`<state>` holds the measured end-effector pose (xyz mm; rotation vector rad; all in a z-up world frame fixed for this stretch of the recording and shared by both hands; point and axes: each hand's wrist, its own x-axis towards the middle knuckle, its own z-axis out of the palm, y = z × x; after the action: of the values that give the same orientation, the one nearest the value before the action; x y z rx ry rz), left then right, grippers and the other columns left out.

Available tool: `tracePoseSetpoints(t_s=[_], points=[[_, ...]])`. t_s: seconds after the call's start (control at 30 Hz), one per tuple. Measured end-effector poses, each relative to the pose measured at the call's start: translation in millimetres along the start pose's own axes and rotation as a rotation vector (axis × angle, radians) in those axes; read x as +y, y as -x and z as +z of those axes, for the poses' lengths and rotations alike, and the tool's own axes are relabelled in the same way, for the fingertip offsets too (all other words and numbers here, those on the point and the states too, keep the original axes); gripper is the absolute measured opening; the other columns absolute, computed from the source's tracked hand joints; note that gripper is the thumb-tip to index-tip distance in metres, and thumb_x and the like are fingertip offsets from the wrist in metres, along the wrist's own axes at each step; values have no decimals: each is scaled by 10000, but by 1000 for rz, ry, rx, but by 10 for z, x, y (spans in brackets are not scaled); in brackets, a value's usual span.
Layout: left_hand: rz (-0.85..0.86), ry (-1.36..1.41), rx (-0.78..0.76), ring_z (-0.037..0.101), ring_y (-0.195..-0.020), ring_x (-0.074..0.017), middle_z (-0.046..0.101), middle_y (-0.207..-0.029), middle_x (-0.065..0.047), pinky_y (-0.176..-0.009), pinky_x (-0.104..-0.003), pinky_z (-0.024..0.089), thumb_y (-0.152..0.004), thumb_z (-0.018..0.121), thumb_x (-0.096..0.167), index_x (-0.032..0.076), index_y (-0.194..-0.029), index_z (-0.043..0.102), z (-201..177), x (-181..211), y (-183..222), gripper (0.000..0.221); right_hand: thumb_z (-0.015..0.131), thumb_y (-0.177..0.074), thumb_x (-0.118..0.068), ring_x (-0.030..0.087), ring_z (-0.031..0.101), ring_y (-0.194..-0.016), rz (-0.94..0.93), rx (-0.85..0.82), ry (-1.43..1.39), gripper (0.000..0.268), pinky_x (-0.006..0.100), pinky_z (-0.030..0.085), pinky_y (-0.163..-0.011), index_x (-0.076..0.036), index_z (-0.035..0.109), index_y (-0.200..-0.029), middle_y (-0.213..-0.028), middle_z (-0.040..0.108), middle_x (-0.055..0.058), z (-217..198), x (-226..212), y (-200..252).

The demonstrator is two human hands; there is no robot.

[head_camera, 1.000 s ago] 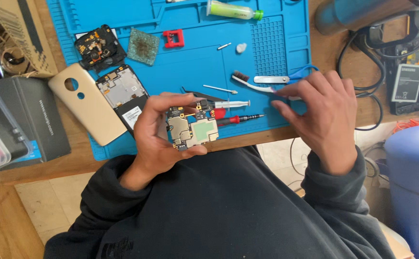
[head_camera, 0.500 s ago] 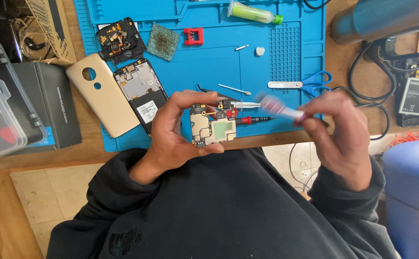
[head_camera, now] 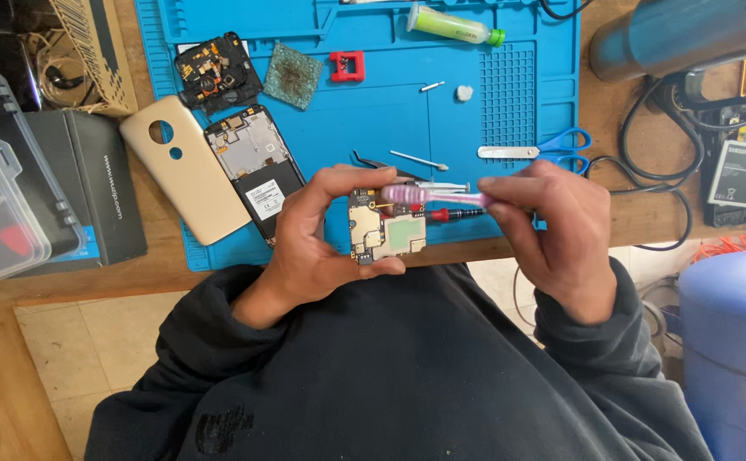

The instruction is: The person cleans a disassembled smartphone motherboard using a toothbrush and a cotton swab. They scrub various areas of the circuit board, briefly check a separate smartphone screen, and then continue cleaning the motherboard before placing it down.

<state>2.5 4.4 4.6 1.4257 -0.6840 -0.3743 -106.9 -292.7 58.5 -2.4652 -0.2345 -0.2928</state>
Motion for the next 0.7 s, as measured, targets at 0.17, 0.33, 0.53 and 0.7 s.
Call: tracePoseSetpoints(t_s=[0.17,0.33,0.53,0.7], points=[[-29,-28,-32,774,-1474,-285,752,-1569,-100,-1217,-413,655,-939,985,406,163,-1549,647,-8,101,-23,738,635,-1194,-193,315,680,-762,-233,-95,-122,211,459,505,-698,-22,725,-1279,-962,745,154,15,-200,-223],[10,-26,-41,766,-1482,-308,752,-1546,-101,-1258,-441,633,-940,969,463,157,-1584,628,-30,117,-42,790,659,-1217,-171,306,646,-759,-184,-19,64,173,482,469,-709,-49,759,-1288,-944,725,112,-6,-176,-189],[11,-17,-18,774,-1425,-287,727,-1584,-81,-1185,-432,671,-940,973,482,197,-1603,612,-27,48,-3,807,652,-1242,-209,364,682,-815,-66,61,82,255,508,492,-767,-3,782,-1317,-1021,761,198,-25,-68,-57],[47,13,-40,762,-1491,-328,723,-1583,-104,-1272,-482,663,-973,972,443,196,-1593,606,-28,51,-9,761,636,-1205,-188,318,715,-801,-31,6,-41,245,461,512,-759,20,762,-1226,-1016,806,154,-78,8,63]])
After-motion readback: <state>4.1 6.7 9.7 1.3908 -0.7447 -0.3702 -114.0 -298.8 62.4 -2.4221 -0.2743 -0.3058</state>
